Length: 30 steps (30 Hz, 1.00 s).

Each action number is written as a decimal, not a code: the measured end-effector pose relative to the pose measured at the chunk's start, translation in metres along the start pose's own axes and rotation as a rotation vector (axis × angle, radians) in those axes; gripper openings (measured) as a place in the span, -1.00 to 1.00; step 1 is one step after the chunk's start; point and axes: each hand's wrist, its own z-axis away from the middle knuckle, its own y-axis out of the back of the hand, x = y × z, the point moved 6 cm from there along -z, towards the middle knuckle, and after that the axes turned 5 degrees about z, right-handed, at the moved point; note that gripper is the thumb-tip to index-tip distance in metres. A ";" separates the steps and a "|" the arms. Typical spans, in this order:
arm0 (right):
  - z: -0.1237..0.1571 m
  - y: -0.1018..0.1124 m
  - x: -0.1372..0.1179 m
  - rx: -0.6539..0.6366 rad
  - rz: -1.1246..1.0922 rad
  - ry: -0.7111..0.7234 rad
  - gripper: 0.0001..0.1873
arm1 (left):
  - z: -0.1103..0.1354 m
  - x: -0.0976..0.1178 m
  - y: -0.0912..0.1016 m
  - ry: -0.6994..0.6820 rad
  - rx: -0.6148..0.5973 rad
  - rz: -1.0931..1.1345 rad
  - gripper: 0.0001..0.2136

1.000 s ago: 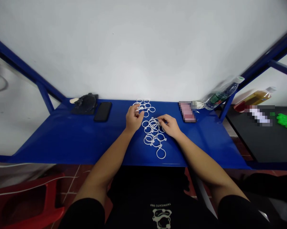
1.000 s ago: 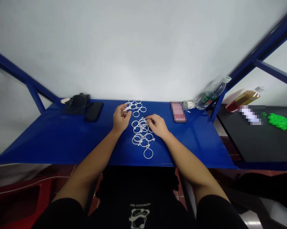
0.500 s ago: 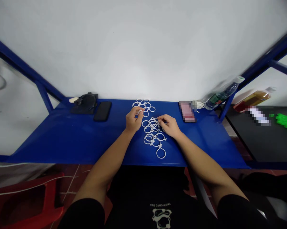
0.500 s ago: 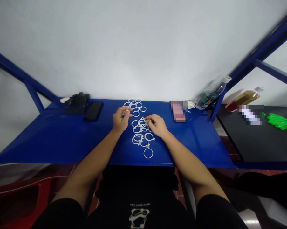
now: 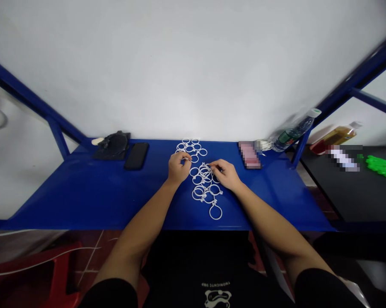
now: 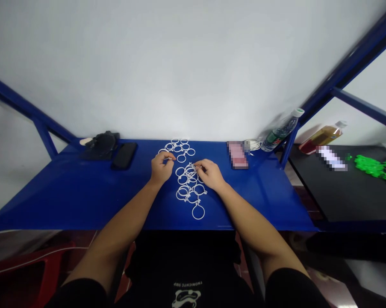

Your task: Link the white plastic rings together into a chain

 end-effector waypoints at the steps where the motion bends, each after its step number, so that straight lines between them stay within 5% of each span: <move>1: 0.000 0.000 0.000 0.000 0.002 -0.003 -0.81 | 0.000 -0.001 0.000 0.005 0.000 0.006 -0.82; 10: 0.000 0.000 -0.001 -0.006 0.002 0.001 -0.81 | 0.002 -0.004 -0.005 -0.047 -0.074 0.050 -0.79; 18: -0.001 0.003 0.005 0.026 -0.009 -0.037 -0.81 | 0.016 0.014 -0.030 -0.129 -0.489 0.133 -0.74; 23: -0.018 0.006 0.015 0.075 0.020 -0.062 -0.79 | 0.022 0.024 -0.035 -0.201 -0.550 0.062 -0.68; 30: -0.092 -0.026 0.020 -0.281 0.261 0.026 -0.70 | 0.022 0.022 -0.036 -0.160 -0.572 -0.029 -0.76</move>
